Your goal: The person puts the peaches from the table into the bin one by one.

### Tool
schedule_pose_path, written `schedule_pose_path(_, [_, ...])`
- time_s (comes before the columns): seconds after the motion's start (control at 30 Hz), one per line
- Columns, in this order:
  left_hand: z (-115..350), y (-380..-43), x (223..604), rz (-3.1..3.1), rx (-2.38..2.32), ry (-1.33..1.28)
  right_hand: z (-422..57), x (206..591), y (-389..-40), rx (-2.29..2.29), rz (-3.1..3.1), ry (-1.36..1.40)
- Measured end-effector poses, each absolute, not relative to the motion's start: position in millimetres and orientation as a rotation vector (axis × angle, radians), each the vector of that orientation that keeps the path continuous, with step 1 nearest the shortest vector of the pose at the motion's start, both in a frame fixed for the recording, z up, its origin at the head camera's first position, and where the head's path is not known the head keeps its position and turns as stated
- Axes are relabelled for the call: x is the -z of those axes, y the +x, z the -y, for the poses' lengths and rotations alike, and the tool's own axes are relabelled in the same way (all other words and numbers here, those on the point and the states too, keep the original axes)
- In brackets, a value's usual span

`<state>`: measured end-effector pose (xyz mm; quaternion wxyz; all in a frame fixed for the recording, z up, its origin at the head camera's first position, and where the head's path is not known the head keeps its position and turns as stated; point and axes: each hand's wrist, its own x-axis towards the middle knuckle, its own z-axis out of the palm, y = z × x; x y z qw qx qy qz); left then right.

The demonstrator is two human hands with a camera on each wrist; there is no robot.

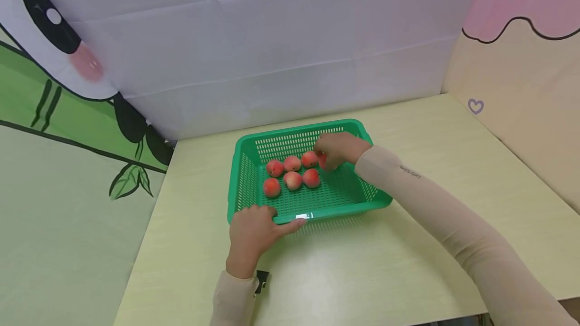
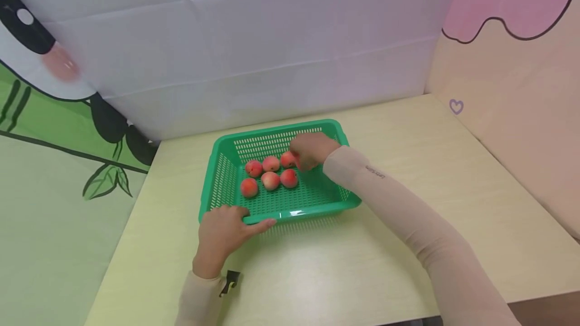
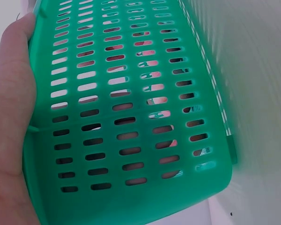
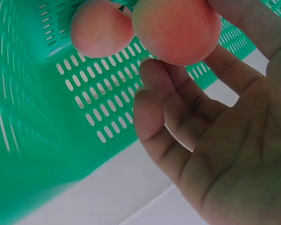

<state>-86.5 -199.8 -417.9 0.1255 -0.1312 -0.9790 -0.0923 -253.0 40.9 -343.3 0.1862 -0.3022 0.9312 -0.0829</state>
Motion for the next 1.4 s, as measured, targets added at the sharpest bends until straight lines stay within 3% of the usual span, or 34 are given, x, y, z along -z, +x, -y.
schedule_pose_path(0.37, [199,-86,413,2.883,0.269,-0.364,-28,344,-248,0.044,-2.530,-0.623])
schedule_pose_path(1.4, [199,-87,413,2.868,0.258,-0.372,-38,354,-245,0.163,-2.570,-0.669])
